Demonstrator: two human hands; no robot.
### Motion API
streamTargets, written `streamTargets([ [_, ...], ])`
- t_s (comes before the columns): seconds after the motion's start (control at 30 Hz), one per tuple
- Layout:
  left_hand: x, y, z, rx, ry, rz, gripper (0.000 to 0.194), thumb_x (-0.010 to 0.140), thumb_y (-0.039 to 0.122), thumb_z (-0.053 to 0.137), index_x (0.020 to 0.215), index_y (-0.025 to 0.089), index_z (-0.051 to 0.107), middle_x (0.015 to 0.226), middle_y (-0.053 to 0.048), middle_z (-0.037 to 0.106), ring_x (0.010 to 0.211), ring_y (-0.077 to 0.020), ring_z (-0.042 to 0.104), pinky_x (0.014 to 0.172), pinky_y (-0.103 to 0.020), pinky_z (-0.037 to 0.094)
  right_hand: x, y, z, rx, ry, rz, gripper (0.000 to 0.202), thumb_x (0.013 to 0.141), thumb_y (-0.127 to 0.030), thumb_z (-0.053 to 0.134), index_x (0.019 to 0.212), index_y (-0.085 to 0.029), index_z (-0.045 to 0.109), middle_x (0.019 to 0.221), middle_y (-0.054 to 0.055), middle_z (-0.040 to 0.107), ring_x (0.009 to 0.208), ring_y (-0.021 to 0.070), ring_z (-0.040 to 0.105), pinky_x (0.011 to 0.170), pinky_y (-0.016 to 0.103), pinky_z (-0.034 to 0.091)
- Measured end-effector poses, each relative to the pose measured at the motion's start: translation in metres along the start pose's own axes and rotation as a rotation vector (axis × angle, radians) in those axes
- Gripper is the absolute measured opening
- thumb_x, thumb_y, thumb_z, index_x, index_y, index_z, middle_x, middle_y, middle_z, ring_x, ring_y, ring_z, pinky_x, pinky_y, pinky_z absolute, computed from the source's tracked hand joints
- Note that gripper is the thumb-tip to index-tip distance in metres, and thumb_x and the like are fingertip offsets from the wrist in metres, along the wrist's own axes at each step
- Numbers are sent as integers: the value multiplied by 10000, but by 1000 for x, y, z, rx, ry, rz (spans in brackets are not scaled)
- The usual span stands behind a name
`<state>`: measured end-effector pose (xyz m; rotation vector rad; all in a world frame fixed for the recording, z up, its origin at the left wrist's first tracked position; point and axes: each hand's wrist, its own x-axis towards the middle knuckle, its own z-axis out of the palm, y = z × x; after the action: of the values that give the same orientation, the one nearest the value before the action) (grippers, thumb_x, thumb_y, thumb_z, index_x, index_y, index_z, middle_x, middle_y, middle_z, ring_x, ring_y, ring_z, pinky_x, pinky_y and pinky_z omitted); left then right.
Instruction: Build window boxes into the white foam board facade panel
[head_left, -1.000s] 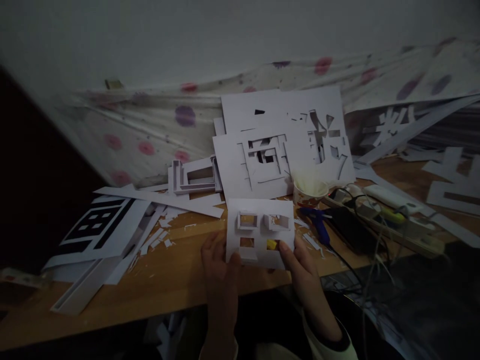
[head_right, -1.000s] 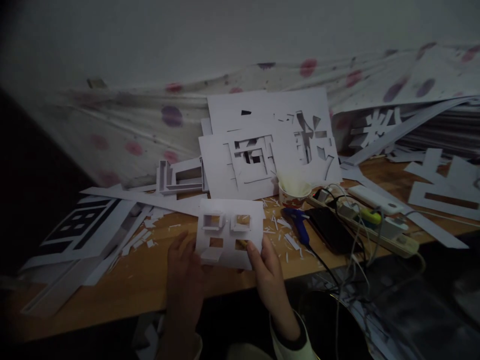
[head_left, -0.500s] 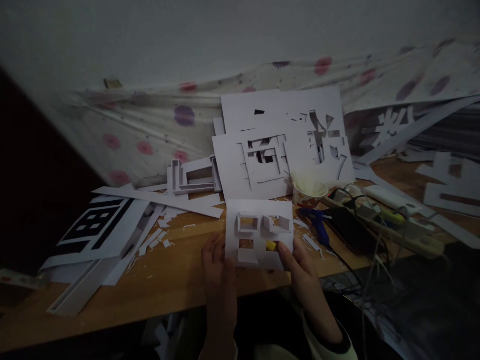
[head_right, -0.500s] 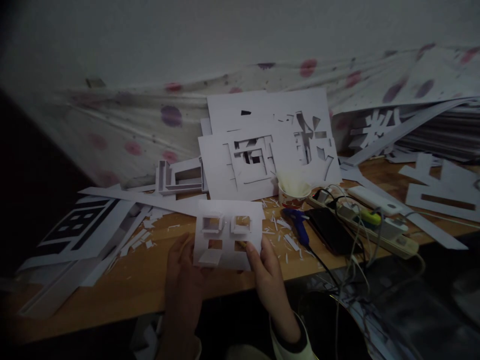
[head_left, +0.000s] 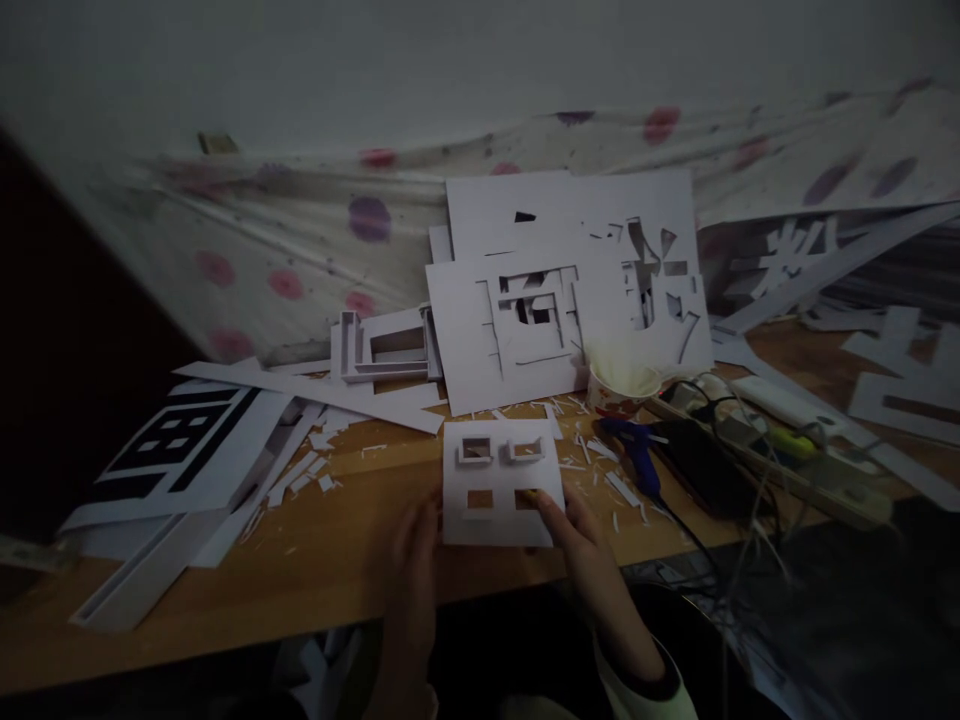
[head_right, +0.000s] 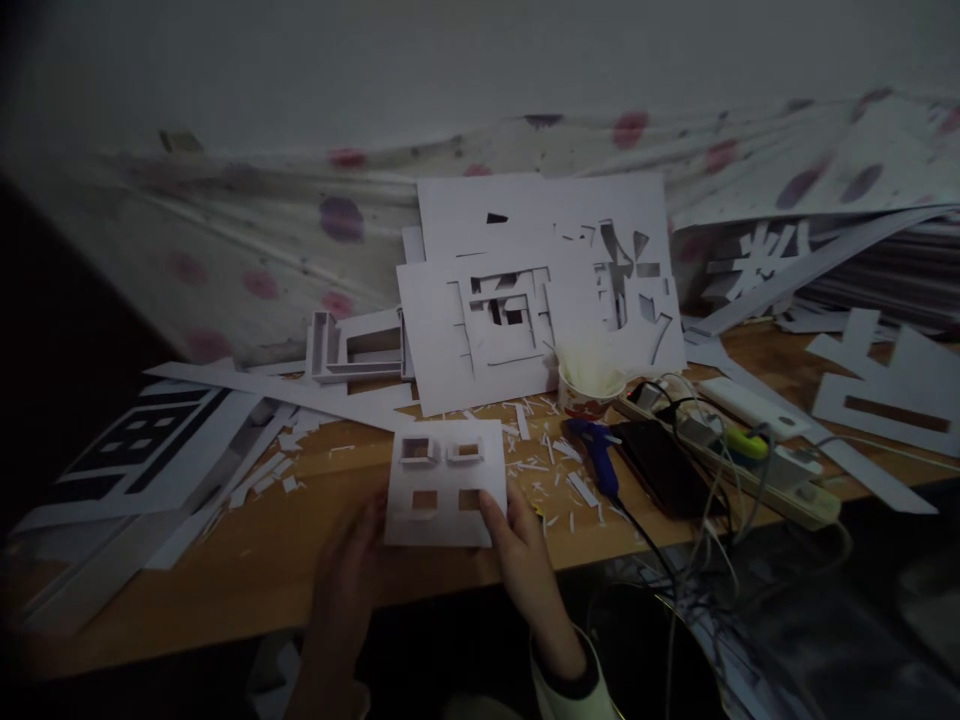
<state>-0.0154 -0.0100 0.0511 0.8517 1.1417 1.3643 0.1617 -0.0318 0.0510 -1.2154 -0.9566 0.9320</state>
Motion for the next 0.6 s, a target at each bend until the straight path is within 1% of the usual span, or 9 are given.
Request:
streamTargets([
  [0.1, 6, -8, -21, 201, -3, -70, 509, 632, 564, 824, 982, 196, 782, 1092, -106, 777, 1123, -329, 675, 959, -440, 549, 3, 10, 2, -58, -40, 40, 474, 817, -654, 650, 996, -219, 715, 992, 63, 767, 943, 278, 692, 838, 392, 556],
  [0.17, 10, -14, -34, 243, -36, -85, 488, 597, 528, 852, 946, 193, 789, 1005, -105, 794, 1044, -340, 707, 909, -464, 573, 5, 17, 4, -101, -109, 59, 468, 830, -649, 633, 973, -211, 712, 932, 62, 762, 888, 274, 695, 794, 387, 560],
  [0.23, 14, -19, -45, 270, -32, -92, 475, 592, 528, 850, 920, 190, 791, 955, -102, 800, 1002, -348, 721, 888, -486, 581, 7, 23, 2, -180, -147, 41, 453, 869, -634, 591, 962, -206, 706, 913, 66, 754, 858, 266, 693, 777, 381, 554],
  [0.3, 19, -22, -58, 310, 2, -100, 486, 589, 545, 842, 915, 189, 793, 973, -104, 801, 1015, -357, 717, 909, -499, 572, 9, 29, -4, -302, -84, 5, 456, 902, -627, 546, 979, -204, 696, 870, 68, 743, 810, 254, 688, 750, 372, 543],
  [0.4, 28, -24, -74, 347, 70, -107, 509, 558, 562, 842, 916, 204, 793, 1016, -106, 797, 1008, -357, 719, 900, -489, 577, 13, 39, -20, -494, 79, -69, 445, 915, -605, 540, 1044, -199, 670, 856, 78, 726, 755, 249, 672, 694, 374, 527],
  [0.43, 31, -25, -78, 354, 88, -106, 509, 553, 565, 838, 914, 211, 791, 1026, -107, 795, 999, -357, 721, 877, -484, 586, 15, 43, -26, -561, 122, -122, 438, 910, -596, 555, 1054, -197, 665, 894, 90, 725, 787, 259, 669, 714, 391, 526],
  [0.5, 36, -27, -85, 397, 101, -86, 491, 565, 572, 813, 904, 218, 785, 1040, -113, 791, 1001, -359, 721, 875, -487, 585, 18, 52, -36, -705, 168, -259, 422, 893, -577, 597, 1062, -197, 663, 1014, 116, 718, 922, 294, 651, 821, 450, 510],
  [0.53, 38, -28, -87, 440, 103, -62, 475, 581, 575, 793, 895, 219, 783, 1041, -116, 790, 1014, -362, 718, 900, -492, 575, 20, 56, -39, -774, 173, -321, 415, 890, -565, 610, 1076, -199, 663, 1056, 122, 713, 980, 309, 635, 870, 479, 489],
  [0.6, 42, -30, -93, 563, 89, 6, 444, 632, 577, 737, 895, 222, 779, 1048, -118, 786, 1055, -360, 705, 970, -494, 539, 21, 66, -44, -887, 158, -383, 389, 903, -530, 610, 1116, -207, 656, 1076, 117, 712, 1013, 319, 617, 899, 502, 464],
])
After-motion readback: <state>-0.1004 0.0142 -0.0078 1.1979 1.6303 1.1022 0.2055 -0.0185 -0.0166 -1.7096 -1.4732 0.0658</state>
